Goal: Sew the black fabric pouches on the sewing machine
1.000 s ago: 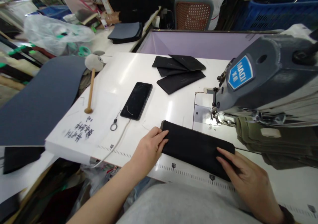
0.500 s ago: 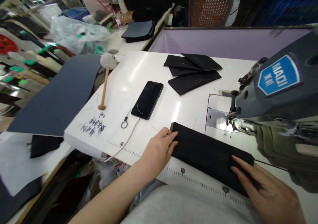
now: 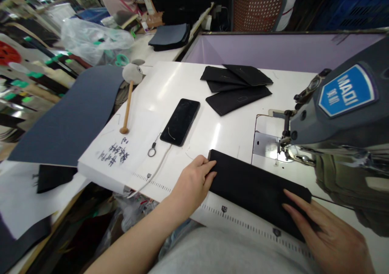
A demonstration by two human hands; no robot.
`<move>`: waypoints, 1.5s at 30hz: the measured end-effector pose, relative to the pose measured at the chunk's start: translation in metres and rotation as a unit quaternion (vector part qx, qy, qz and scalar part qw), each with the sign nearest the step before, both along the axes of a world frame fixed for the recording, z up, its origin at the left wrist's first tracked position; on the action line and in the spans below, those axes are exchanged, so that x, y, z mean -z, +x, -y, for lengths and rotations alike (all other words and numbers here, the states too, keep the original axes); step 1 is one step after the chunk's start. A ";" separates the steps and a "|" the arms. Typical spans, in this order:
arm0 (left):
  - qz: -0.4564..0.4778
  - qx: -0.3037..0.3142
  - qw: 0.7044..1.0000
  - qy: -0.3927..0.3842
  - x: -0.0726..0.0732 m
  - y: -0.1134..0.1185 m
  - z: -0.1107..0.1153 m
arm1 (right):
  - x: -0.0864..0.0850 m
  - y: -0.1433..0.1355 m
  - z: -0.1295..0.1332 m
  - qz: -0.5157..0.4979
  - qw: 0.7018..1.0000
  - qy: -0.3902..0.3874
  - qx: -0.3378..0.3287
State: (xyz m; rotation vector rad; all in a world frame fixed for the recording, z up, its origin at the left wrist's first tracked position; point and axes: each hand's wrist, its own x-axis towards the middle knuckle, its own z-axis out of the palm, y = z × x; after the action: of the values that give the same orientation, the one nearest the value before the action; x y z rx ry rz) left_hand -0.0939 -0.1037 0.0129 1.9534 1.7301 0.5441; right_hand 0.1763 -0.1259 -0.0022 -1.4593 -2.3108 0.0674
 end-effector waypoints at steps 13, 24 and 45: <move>-0.006 0.015 1.000 0.019 0.000 -0.001 -0.003 | -0.003 -0.005 -0.001 -0.056 0.997 -0.038 0.027; -0.018 0.032 0.998 0.050 0.004 -0.005 -0.005 | -0.005 -0.008 -0.003 -0.101 0.990 -0.089 0.047; -0.050 0.032 0.996 0.067 0.008 -0.004 -0.007 | -0.016 -0.009 -0.010 -0.151 0.951 -0.229 0.142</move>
State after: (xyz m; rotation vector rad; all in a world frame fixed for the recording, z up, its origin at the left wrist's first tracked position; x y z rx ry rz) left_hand -0.0983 -0.0971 0.0048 2.1558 1.7226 0.5614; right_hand 0.1673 -0.1162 0.0142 -1.8354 -1.8904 0.7333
